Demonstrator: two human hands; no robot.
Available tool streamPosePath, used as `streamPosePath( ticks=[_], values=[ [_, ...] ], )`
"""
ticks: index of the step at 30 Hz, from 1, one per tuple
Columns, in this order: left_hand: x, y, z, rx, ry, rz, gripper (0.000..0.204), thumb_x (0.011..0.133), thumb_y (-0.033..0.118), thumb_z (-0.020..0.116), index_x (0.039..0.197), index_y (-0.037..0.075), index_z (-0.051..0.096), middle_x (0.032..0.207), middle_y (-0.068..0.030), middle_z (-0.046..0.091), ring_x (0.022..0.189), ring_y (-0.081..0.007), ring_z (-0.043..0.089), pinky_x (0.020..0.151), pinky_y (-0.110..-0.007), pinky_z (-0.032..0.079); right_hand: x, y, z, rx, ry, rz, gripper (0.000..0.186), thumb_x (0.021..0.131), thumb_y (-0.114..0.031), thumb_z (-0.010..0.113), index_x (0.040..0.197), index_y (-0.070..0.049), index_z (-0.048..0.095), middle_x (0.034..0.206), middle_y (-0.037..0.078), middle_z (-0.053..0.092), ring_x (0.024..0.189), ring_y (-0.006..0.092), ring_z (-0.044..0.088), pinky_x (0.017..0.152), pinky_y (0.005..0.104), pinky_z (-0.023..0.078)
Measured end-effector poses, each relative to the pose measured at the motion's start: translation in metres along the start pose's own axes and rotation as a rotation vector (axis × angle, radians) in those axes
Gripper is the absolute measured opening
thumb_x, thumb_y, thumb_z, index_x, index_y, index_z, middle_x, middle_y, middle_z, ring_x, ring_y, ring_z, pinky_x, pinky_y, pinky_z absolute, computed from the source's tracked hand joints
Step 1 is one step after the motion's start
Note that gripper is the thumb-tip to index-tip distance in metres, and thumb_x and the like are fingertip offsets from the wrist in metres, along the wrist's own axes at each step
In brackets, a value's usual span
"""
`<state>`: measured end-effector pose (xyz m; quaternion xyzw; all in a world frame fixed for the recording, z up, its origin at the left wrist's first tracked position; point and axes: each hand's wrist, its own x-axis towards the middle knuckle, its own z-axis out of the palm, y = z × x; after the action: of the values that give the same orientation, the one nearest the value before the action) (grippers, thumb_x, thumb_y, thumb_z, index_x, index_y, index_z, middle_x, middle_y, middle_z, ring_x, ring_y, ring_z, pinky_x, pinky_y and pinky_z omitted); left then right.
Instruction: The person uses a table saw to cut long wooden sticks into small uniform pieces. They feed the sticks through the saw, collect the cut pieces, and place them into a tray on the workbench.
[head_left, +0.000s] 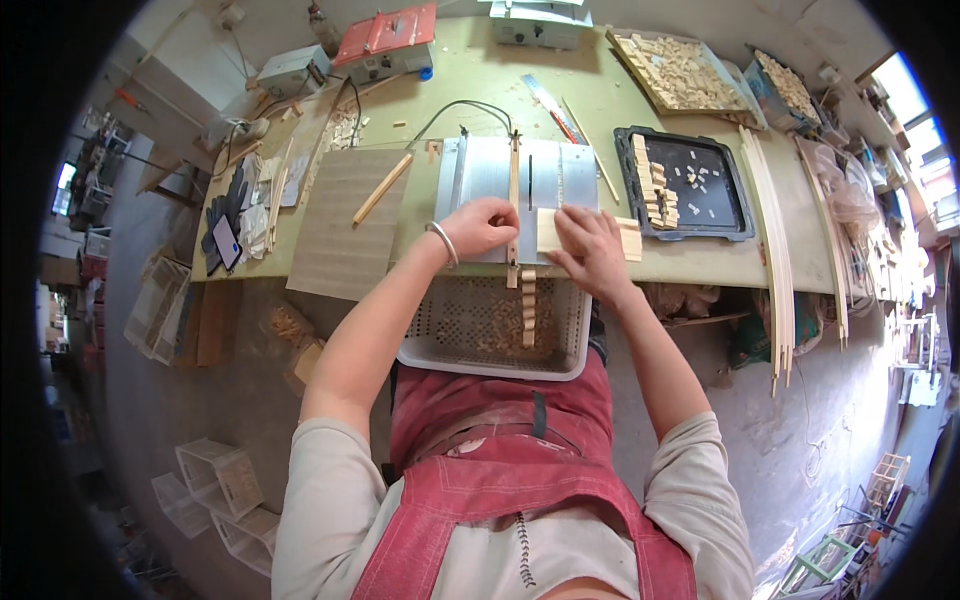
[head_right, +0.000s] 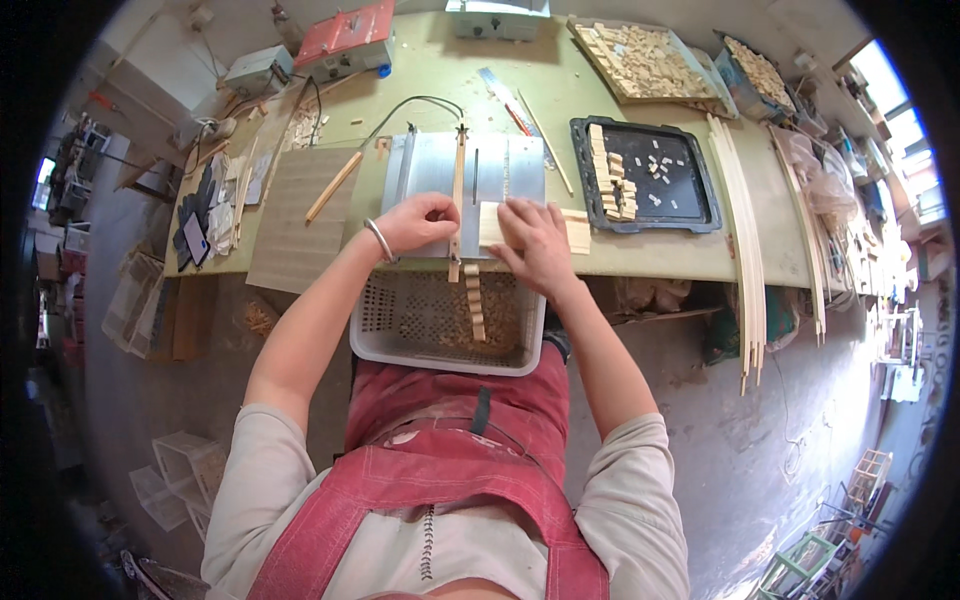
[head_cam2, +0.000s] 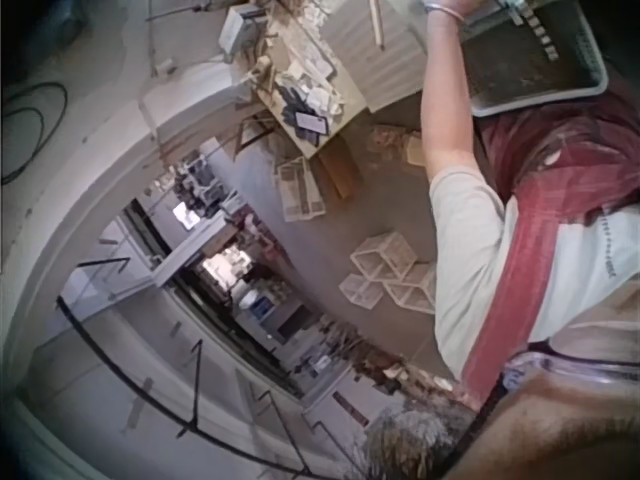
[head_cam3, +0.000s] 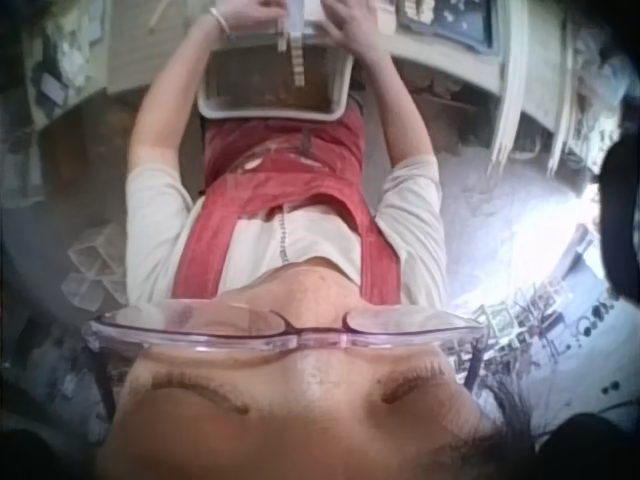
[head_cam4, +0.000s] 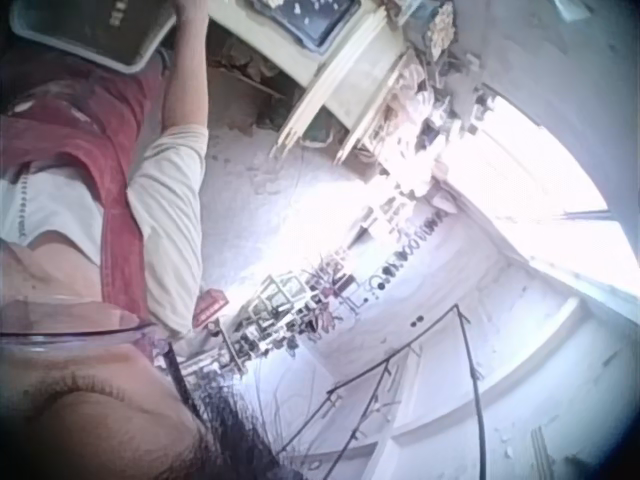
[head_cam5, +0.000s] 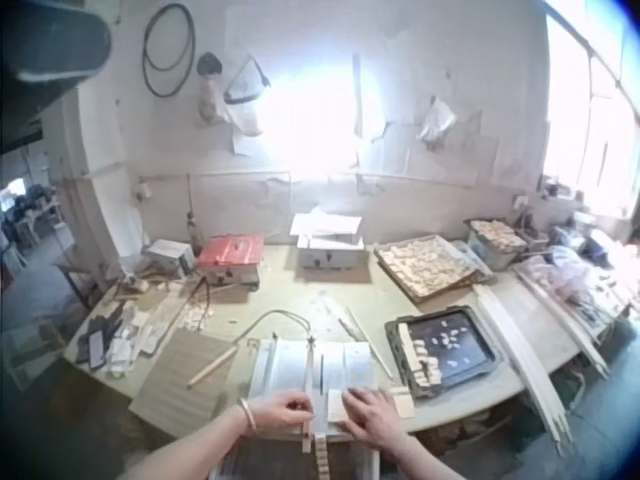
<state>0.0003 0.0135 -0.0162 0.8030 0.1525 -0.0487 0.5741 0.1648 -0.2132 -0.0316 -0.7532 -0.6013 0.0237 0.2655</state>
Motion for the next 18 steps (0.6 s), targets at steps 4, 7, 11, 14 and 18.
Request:
streamPosePath(
  ticks=[4, 7, 11, 14, 18],
  values=[
    [-0.004, 0.014, 0.016, 0.363, 0.197, 0.000, 0.046, 0.080, 0.025, 0.082, 0.118, 0.006, 0.065, 0.114, -0.0132, 0.066, 0.102, -0.0260, 0.067, 0.090, -0.039, 0.056, -0.006, -0.012, 0.008, 0.006, 0.026, -0.008, 0.064, 0.088, -0.037, 0.079, 0.141, -0.009, 0.059, 0.148, 0.011, 0.057, 0.141, 0.0324, 0.049, 0.124, 0.0547, 0.028],
    [-0.009, 0.023, 0.014, 0.357, 0.183, 0.010, 0.062, 0.075, 0.027, 0.087, 0.126, 0.007, 0.059, 0.116, -0.0144, 0.065, 0.104, -0.0284, 0.067, 0.094, -0.039, 0.056, 0.002, -0.020, 0.014, 0.045, 0.034, -0.005, 0.063, 0.088, -0.036, 0.079, 0.139, -0.007, 0.058, 0.148, 0.012, 0.057, 0.141, 0.0330, 0.048, 0.124, 0.0534, 0.028],
    [-0.006, 0.020, 0.014, 0.351, 0.162, 0.041, 0.066, 0.070, 0.028, 0.091, 0.124, 0.008, 0.059, 0.119, -0.0158, 0.064, 0.106, -0.0306, 0.067, 0.096, -0.040, 0.056, 0.006, -0.024, 0.012, 0.069, 0.009, 0.008, 0.064, 0.087, -0.035, 0.079, 0.139, -0.006, 0.057, 0.150, 0.013, 0.056, 0.144, 0.0335, 0.046, 0.125, 0.0511, 0.028],
    [-0.004, 0.022, 0.016, 0.389, 0.162, 0.030, 0.067, 0.069, 0.028, 0.092, 0.124, 0.008, 0.059, 0.121, -0.0161, 0.064, 0.105, -0.0311, 0.068, 0.096, -0.040, 0.057, 0.002, -0.015, 0.017, 0.102, 0.037, -0.020, 0.065, 0.088, -0.038, 0.079, 0.140, -0.006, 0.058, 0.152, 0.013, 0.055, 0.146, 0.0327, 0.045, 0.126, 0.0535, 0.026],
    [-0.005, 0.015, 0.016, 0.378, 0.175, 0.049, 0.066, 0.069, 0.027, 0.092, 0.123, 0.008, 0.060, 0.123, -0.0159, 0.063, 0.107, -0.0319, 0.069, 0.097, -0.041, 0.057, -0.012, 0.000, -0.001, -0.063, 0.045, 0.025, 0.063, 0.090, -0.042, 0.077, 0.141, -0.009, 0.061, 0.154, 0.011, 0.054, 0.148, 0.0309, 0.044, 0.126, 0.0573, 0.023]
  ],
)
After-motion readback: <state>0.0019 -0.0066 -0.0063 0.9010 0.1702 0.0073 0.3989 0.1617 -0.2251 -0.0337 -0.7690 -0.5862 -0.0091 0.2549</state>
